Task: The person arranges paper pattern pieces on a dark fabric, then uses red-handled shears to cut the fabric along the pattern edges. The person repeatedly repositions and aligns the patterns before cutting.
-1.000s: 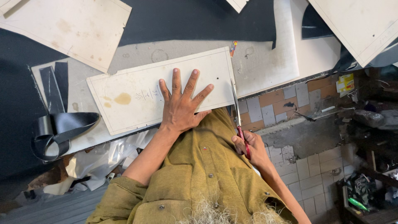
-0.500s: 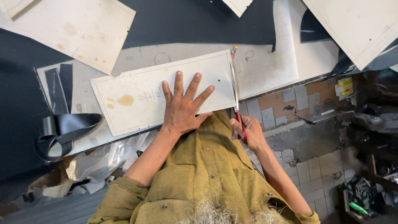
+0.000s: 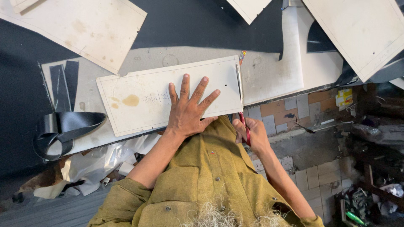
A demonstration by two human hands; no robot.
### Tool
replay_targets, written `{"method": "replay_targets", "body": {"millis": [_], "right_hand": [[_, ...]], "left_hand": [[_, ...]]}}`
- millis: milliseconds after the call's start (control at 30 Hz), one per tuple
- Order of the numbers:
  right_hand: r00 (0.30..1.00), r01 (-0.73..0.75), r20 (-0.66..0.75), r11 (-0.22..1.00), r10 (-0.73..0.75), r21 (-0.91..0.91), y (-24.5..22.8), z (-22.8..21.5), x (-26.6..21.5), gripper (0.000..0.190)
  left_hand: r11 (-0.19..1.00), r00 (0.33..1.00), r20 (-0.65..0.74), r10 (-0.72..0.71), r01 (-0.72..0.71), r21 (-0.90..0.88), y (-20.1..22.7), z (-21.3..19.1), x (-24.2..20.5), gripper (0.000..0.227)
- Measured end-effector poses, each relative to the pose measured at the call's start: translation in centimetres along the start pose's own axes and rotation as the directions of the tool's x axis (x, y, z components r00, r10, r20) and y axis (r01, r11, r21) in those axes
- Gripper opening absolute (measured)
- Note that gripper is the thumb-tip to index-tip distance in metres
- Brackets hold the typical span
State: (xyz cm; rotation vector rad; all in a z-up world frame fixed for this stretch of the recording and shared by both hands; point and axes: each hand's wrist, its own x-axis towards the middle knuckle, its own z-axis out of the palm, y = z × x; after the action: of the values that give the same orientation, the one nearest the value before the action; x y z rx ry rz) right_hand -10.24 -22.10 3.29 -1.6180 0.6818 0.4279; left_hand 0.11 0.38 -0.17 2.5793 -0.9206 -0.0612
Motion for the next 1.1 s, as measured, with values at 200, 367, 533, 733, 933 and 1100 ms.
{"method": "replay_targets", "body": {"millis": [200,367,533,733,933,1100], "right_hand": [[1.000,-0.010,0.012,0.999,0.010,-0.047,-1.9,-0.3,2.1,0.049],[0.999,-0.021,0.043,0.992,0.027,-0.127,-1.0,-1.6,2.7,0.045],[0.945,-0.110,0.307,0.994,0.109,-0.015,1.2,-7.6,2.7,0.048],[0.720,-0.004,0.685,0.988,0.111,-0.156,-0.4,-17.3,4.8,0.056],[0.696,0.174,0.667,0.840,0.265,-0.514,-4.5,-18.9,10.0,0.062],[0.689,0.223,0.646,0.752,0.329,-0.620,-5.5,-17.6,11.3,0.055]], "left_hand": [[1.000,1.000,-0.003,0.007,-0.007,-0.006,0.2,-0.7,0.0,0.088],[1.000,1.000,0.008,-0.001,0.001,-0.018,0.3,-1.2,0.1,0.085],[0.999,0.998,-0.043,-0.037,0.038,0.021,0.3,-2.4,-0.7,0.060],[0.944,0.929,-0.253,-0.272,0.308,0.117,3.0,-1.1,-2.8,0.045],[0.914,0.862,-0.364,-0.353,0.401,0.062,4.8,3.5,-2.7,0.053],[0.893,0.837,-0.366,-0.407,0.449,0.035,5.4,5.8,-2.7,0.061]]}}
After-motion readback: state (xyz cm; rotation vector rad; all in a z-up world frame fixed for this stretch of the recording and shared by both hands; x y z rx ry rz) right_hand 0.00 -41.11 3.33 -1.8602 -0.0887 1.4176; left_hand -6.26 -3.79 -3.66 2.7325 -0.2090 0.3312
